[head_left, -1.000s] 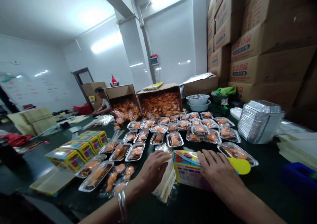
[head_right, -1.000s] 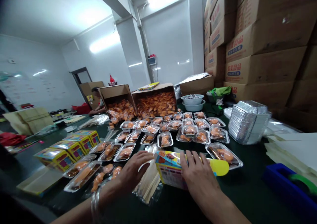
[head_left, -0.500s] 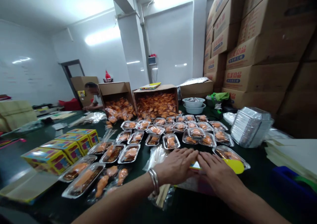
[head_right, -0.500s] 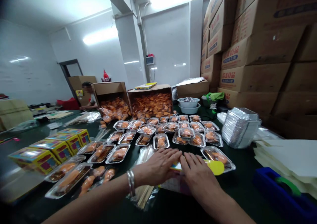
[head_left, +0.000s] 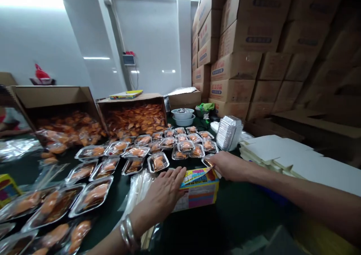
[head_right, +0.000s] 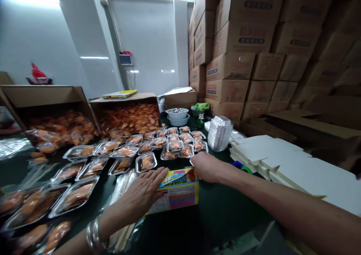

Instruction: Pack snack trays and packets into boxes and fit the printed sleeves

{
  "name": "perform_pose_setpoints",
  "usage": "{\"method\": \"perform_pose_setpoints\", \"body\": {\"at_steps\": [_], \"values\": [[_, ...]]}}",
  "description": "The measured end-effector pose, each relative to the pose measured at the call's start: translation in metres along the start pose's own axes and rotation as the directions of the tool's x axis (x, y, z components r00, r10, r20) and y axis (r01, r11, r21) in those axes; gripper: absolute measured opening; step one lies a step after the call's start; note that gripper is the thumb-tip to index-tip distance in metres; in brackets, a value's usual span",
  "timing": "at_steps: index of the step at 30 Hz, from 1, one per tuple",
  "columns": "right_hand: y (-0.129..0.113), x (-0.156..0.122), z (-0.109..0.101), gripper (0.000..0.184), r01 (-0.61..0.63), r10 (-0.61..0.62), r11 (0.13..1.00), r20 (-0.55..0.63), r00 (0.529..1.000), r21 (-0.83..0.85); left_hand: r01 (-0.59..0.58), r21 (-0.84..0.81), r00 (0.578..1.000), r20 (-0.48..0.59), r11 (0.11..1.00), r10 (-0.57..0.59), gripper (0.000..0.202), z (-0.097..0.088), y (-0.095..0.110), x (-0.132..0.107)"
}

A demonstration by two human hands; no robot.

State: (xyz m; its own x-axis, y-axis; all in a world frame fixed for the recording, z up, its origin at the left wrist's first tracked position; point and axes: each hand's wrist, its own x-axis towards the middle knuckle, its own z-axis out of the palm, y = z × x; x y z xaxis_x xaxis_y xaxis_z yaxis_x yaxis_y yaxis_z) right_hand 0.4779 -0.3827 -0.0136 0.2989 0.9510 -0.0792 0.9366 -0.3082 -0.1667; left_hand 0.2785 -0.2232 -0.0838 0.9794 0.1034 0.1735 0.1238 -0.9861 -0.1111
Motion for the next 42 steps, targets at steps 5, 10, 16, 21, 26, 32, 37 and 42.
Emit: {"method": "perform_pose_setpoints", "body": {"at_steps": [5,10,16,21,26,32,37,42], "values": [[0.01,0.004,0.005,0.027,-0.087,0.076,0.986,0.075,0.994,0.144,-0.01,0.006,0.999,-0.032,1.0,0.01,0.052,0.005,-0.001,0.001],[0.008,-0.001,0.023,0.018,-0.137,0.142,0.99,-0.164,0.976,0.043,-0.015,-0.021,1.0,0.001,1.0,0.015,0.053,0.002,-0.003,0.004],[0.016,-0.014,0.033,0.021,-0.073,0.138,0.954,-0.21,0.968,0.29,-0.004,-0.09,0.999,-0.035,0.996,0.001,0.052,0.002,-0.004,0.002],[0.017,-0.037,0.088,0.042,0.138,0.278,0.312,-0.229,0.933,0.94,0.008,-0.132,1.0,-0.015,0.991,-0.01,0.06,-0.001,-0.003,0.003],[0.004,-0.041,0.134,0.044,0.276,0.528,0.31,-0.406,0.746,0.91,-0.033,-0.156,0.999,0.009,0.987,0.035,0.06,-0.008,-0.002,0.006],[-0.008,-0.032,0.128,0.026,0.19,0.578,0.623,-0.611,0.541,0.759,-0.001,-0.127,0.999,0.038,0.992,0.006,0.055,-0.005,-0.001,0.007],[-0.017,-0.04,0.137,0.042,0.136,0.622,0.599,-0.566,0.542,0.789,-0.003,-0.116,0.999,-0.052,0.993,-0.003,0.06,0.007,-0.003,0.004],[0.011,-0.043,0.127,0.046,0.16,0.449,0.708,-0.613,0.65,0.688,-0.024,-0.137,0.997,-0.076,0.99,0.014,0.056,0.007,-0.006,0.002]]}}
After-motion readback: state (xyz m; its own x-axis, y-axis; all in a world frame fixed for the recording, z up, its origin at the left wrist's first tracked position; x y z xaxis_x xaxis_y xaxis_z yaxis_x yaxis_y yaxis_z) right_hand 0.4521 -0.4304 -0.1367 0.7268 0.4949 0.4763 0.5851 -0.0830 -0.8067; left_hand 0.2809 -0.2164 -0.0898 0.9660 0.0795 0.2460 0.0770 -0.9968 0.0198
